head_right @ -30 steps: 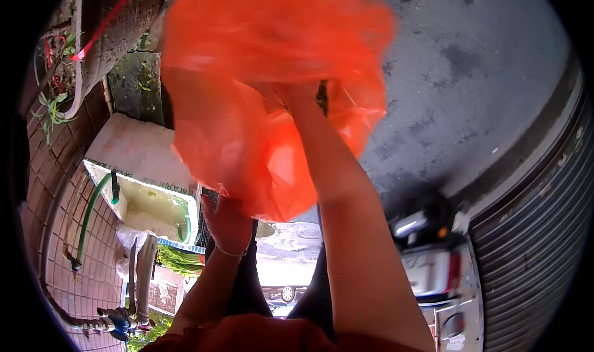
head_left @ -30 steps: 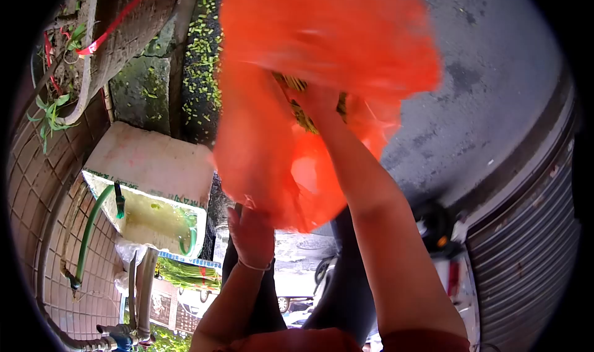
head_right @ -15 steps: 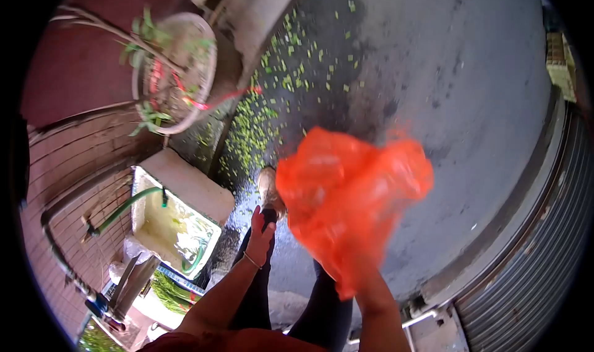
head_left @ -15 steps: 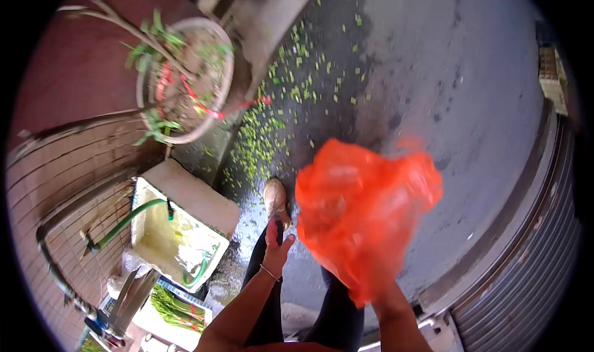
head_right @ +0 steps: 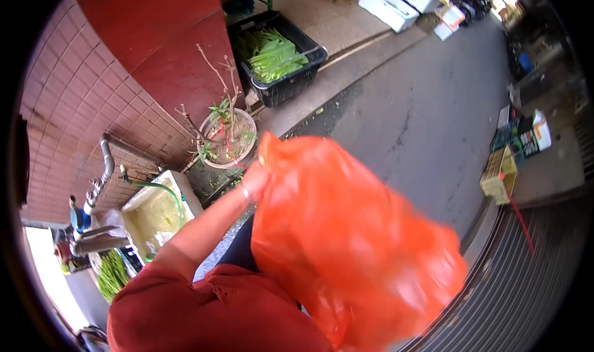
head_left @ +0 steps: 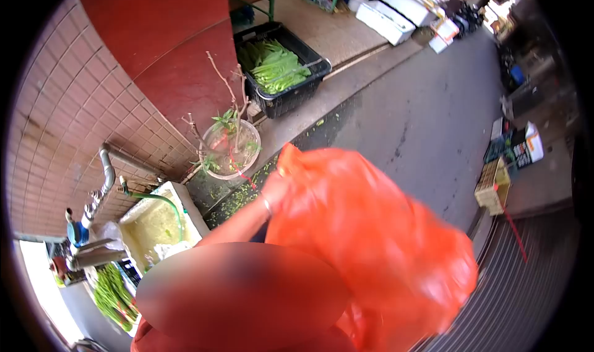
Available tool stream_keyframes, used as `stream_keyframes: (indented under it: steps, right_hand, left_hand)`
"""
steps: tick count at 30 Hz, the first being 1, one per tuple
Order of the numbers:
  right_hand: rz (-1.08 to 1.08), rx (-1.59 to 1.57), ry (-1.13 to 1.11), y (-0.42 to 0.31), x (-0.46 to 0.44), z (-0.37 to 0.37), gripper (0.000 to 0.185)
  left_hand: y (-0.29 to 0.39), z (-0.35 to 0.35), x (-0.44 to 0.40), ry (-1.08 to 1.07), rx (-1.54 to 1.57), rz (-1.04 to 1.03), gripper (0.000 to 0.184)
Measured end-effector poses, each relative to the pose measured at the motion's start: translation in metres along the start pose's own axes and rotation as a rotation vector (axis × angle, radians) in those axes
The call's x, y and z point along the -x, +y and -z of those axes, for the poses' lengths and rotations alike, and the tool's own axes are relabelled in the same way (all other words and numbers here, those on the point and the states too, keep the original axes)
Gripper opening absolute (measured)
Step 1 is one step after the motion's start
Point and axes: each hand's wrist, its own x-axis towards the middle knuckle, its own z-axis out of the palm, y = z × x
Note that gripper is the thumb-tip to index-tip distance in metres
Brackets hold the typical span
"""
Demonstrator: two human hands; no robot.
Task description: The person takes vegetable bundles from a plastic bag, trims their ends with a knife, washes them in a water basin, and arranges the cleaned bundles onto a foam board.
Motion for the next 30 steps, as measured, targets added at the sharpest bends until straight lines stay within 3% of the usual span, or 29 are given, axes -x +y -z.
stream_keyframes:
  steps: [2, 4, 5, 8, 11, 14, 16, 17, 19, 21, 23, 25, 27, 28, 29, 30]
  right_hand:
    - [0.134, -0.043, 0.023, -0.036, -0.019, 0.021, 0.066]
    - [0.197, -0.176, 0.033, -0.071, -0.047, 0.04, 0.068]
    - [0.195, -0.299, 0.033, -0.093, -0.063, 0.048, 0.07]
    - [0.278, -0.274, 0.134, -0.153, -0.124, 0.043, 0.069]
    - [0.299, -0.192, 0.226, -0.198, -0.195, 0.022, 0.068]
    - [0.239, -0.129, 0.304, -0.215, -0.249, 0.006, 0.067]
    - [0.188, -0.115, 0.349, -0.216, -0.278, -0.002, 0.066]
    - [0.157, -0.108, 0.36, -0.213, -0.29, -0.007, 0.066]
    - [0.101, -0.098, 0.366, -0.203, -0.311, -0.01, 0.065]
    - [0.052, -0.091, 0.373, -0.189, -0.329, -0.011, 0.064]
    - [0.006, -0.09, 0.37, -0.176, -0.347, -0.008, 0.064]
    - [-0.039, -0.091, 0.361, -0.163, -0.369, 0.0, 0.063]
    - [-0.07, -0.095, 0.35, -0.152, -0.391, 0.012, 0.063]
    - [-0.079, -0.098, 0.34, -0.146, -0.403, 0.021, 0.062]
    - [-0.085, -0.103, 0.321, -0.139, -0.416, 0.032, 0.062]
    - [-0.083, -0.115, 0.278, -0.13, -0.432, 0.048, 0.062]
  left_hand:
    - [-0.002, 0.029, -0.049, 0.205, 0.08, 0.009, 0.031]
    - [-0.019, 0.043, -0.07, 0.847, -0.541, -0.231, 0.039]
    - [-0.026, 0.038, -0.067, 0.862, -0.501, -0.124, 0.042]
    - [-0.06, 0.031, -0.098, 0.734, -0.354, 0.138, 0.043]
    - [-0.068, 0.024, -0.146, 0.43, 0.089, 0.438, 0.044]
    - [-0.018, 0.0, -0.202, -0.028, 0.639, 0.628, 0.045]
    - [0.053, -0.028, -0.246, -0.28, 0.764, 0.575, 0.045]
    - [0.1, -0.044, -0.271, -0.342, 0.743, 0.492, 0.045]
    - [0.232, -0.083, -0.298, -0.152, 0.394, 0.182, 0.047]
    - [0.336, -0.11, -0.311, 0.222, 0.335, -0.269, 0.038]
    - [0.418, -0.111, -0.267, 0.477, -0.2, -0.744, 0.032]
    - [0.427, -0.078, -0.305, 0.652, -0.452, -1.568, 0.027]
    - [0.4, -0.028, -0.323, 0.813, -1.059, -1.313, 0.04]
    - [0.375, -0.003, -0.336, 0.83, -1.111, -0.912, 0.044]
    - [0.341, 0.047, -0.363, 0.823, -1.308, -0.774, 0.054]
    - [0.333, 0.056, -0.35, 0.928, -0.982, -0.204, 0.07]
